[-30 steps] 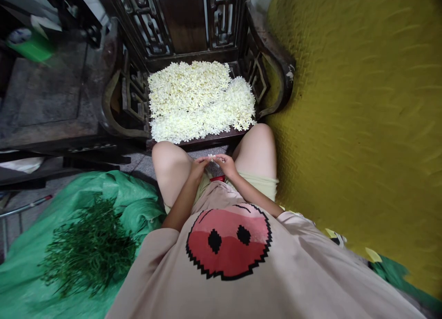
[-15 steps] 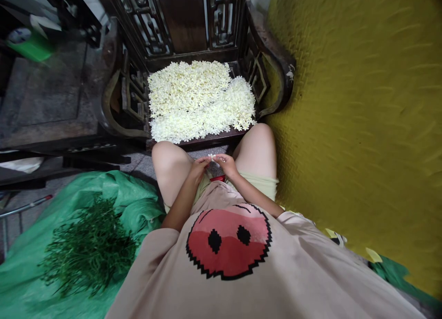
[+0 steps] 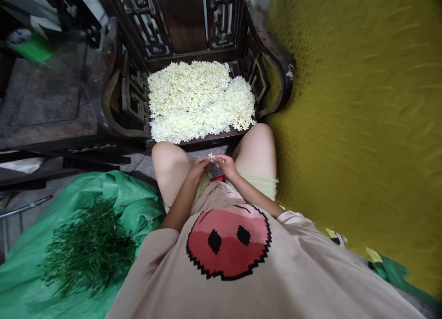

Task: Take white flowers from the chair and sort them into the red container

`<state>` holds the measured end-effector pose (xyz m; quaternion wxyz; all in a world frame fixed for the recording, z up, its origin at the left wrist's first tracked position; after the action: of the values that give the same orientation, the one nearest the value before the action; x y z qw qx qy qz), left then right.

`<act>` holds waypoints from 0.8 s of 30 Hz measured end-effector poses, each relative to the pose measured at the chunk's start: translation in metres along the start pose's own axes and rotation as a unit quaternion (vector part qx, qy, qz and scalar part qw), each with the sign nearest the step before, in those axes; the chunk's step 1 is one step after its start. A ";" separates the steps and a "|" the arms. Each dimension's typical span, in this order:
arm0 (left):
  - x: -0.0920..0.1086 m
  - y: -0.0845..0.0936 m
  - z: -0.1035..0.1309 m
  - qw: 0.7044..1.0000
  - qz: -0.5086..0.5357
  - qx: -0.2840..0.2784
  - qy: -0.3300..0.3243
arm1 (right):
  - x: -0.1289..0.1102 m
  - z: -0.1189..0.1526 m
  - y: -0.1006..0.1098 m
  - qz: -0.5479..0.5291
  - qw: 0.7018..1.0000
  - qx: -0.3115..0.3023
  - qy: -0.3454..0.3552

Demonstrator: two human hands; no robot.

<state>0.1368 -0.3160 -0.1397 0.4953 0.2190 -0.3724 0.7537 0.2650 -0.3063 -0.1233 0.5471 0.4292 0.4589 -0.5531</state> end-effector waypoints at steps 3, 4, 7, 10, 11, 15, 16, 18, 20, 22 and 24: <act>-0.001 0.001 -0.001 1.000 0.001 0.003 0.003 | 0.001 0.000 0.000 -0.017 1.000 0.002 -0.003; -0.002 0.001 -0.001 1.000 0.002 0.003 0.004 | 0.002 0.000 0.000 -0.024 1.000 0.004 -0.005; -0.002 0.001 -0.002 1.000 0.003 0.004 0.010 | 0.007 -0.001 0.001 -0.044 0.999 0.014 -0.015; -0.003 0.001 -0.001 1.000 -0.001 0.008 0.018 | 0.011 -0.001 0.002 -0.058 0.998 0.023 -0.029; -0.003 0.001 -0.001 1.000 -0.004 0.008 0.019 | 0.012 -0.001 0.003 -0.061 0.997 0.026 -0.034; -0.001 -0.001 0.001 0.999 -0.036 0.014 -0.006 | 0.012 -0.001 0.005 -0.070 0.996 0.040 -0.043; 0.001 -0.002 0.003 0.998 -0.051 0.018 -0.022 | 0.012 -0.001 0.005 -0.070 0.996 0.044 -0.042; 0.006 -0.004 0.006 0.993 -0.089 0.033 -0.064 | 0.012 -0.001 0.006 -0.068 0.995 0.052 -0.041; 0.011 -0.005 0.009 0.984 -0.131 0.052 -0.111 | 0.013 -0.001 0.006 -0.060 0.995 0.059 -0.043; 0.014 -0.006 0.011 0.972 -0.168 0.070 -0.146 | 0.013 -0.001 0.006 -0.051 0.996 0.065 -0.042; 0.015 -0.006 0.013 0.962 -0.198 0.082 -0.169 | 0.013 -0.001 0.005 -0.042 0.997 0.060 -0.037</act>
<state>0.1359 -0.3161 -0.1190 0.5451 0.4522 -0.3369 0.6204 0.2699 -0.3080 -0.1360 0.5133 0.4209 0.4214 -0.6179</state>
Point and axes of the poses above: each hand's wrist, its own z-axis away from the middle knuckle, its own y-axis out of the back of the hand, x = y × z, the point moved 6 cm from there along -z, towards the middle knuckle, and after that the axes turned 3 degrees about y, right-handed, at the moved point
